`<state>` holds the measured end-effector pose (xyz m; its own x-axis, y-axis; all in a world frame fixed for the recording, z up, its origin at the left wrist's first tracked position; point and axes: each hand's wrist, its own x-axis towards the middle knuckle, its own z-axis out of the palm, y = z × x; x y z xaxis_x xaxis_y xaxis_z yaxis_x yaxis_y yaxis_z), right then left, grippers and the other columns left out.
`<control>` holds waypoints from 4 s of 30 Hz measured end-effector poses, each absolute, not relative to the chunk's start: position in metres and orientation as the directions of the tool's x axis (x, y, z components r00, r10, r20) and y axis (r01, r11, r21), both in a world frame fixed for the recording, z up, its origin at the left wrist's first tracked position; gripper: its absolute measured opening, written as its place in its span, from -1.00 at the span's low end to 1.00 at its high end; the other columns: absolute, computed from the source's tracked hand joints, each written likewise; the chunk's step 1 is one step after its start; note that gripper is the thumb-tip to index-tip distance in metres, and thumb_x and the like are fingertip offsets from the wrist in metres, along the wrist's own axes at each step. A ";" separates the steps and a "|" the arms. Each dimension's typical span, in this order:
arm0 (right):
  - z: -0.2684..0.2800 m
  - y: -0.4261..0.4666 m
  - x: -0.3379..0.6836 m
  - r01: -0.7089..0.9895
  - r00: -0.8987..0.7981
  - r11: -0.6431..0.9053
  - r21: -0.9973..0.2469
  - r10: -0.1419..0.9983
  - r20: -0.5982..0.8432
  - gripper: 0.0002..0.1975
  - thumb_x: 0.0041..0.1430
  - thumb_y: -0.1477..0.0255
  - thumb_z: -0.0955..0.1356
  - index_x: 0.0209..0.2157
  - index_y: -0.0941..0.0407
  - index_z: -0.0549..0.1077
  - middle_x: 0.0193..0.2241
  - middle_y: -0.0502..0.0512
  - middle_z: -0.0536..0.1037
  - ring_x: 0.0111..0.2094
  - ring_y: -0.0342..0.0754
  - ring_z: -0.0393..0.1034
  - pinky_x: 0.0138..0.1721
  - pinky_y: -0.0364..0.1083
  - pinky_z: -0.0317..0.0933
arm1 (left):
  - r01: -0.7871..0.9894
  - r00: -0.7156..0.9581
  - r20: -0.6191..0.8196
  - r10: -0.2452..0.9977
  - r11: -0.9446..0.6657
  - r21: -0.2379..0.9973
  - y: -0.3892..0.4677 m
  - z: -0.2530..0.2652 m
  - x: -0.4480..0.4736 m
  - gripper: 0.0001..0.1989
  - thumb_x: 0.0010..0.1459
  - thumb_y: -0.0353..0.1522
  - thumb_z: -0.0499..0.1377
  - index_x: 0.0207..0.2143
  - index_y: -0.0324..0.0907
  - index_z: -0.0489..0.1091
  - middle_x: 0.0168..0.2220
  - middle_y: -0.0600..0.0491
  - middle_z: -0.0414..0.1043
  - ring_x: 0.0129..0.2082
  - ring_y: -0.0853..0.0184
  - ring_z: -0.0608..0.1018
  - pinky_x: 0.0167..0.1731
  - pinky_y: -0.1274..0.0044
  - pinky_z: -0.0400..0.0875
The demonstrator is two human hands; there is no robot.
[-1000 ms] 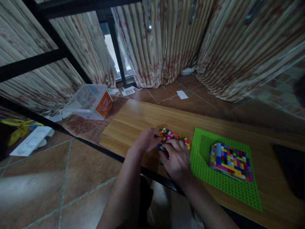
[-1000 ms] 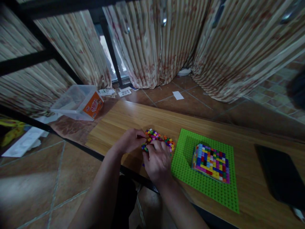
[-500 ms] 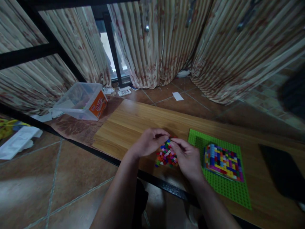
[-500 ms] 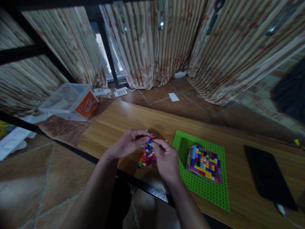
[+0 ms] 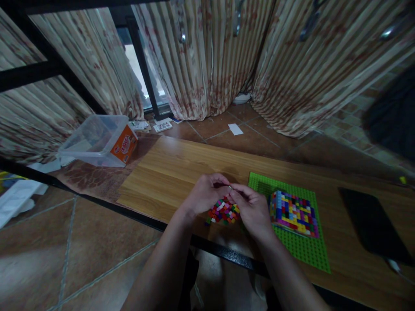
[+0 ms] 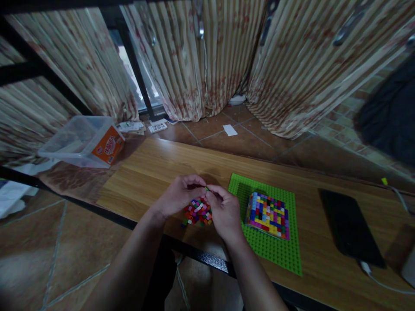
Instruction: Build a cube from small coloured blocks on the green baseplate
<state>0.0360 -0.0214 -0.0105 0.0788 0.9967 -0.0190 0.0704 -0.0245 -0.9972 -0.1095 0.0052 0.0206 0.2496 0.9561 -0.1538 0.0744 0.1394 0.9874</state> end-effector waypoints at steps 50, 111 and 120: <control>-0.019 -0.028 0.019 0.808 -0.280 0.376 -0.454 0.923 0.264 -0.82 0.22 0.45 0.34 -0.21 0.07 0.60 -0.22 0.14 0.53 -0.15 0.09 0.35 -0.07 0.04 0.25 | 0.615 0.218 -0.023 0.976 -0.119 0.779 0.010 0.011 -0.155 -0.77 0.06 -0.44 0.08 -0.41 -0.23 0.56 -0.49 0.11 0.50 -0.45 0.40 0.48 -0.45 0.64 0.29; -0.017 -0.034 0.021 0.732 -0.191 0.416 -0.540 0.885 0.424 -0.78 0.28 0.29 0.31 -0.15 0.11 0.48 -0.20 0.17 0.57 -0.14 0.08 0.44 -0.07 0.03 0.27 | 0.297 0.416 -0.107 0.903 -0.024 0.955 0.003 0.021 -0.148 -0.85 0.18 -0.34 0.15 -0.34 -0.24 0.48 -0.47 0.11 0.44 -0.47 0.44 0.44 -0.44 0.62 0.32; -0.017 -0.029 0.022 0.457 -0.073 0.244 -0.855 0.969 0.238 -0.78 0.23 0.31 0.35 -0.14 0.10 0.50 -0.24 0.11 0.61 -0.26 -0.02 0.52 -0.19 -0.05 0.35 | 0.190 0.327 -0.219 0.919 0.163 0.968 0.004 0.021 -0.142 -0.93 0.12 -0.45 0.17 -0.35 -0.26 0.46 -0.51 0.13 0.42 -0.53 0.49 0.43 -0.48 0.63 0.32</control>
<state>0.0216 -0.0287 -0.0165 -0.0728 0.9686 0.2378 0.4574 0.2443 -0.8550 -0.1422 0.0035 0.0208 0.3270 0.9194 -0.2185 0.1900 0.1625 0.9682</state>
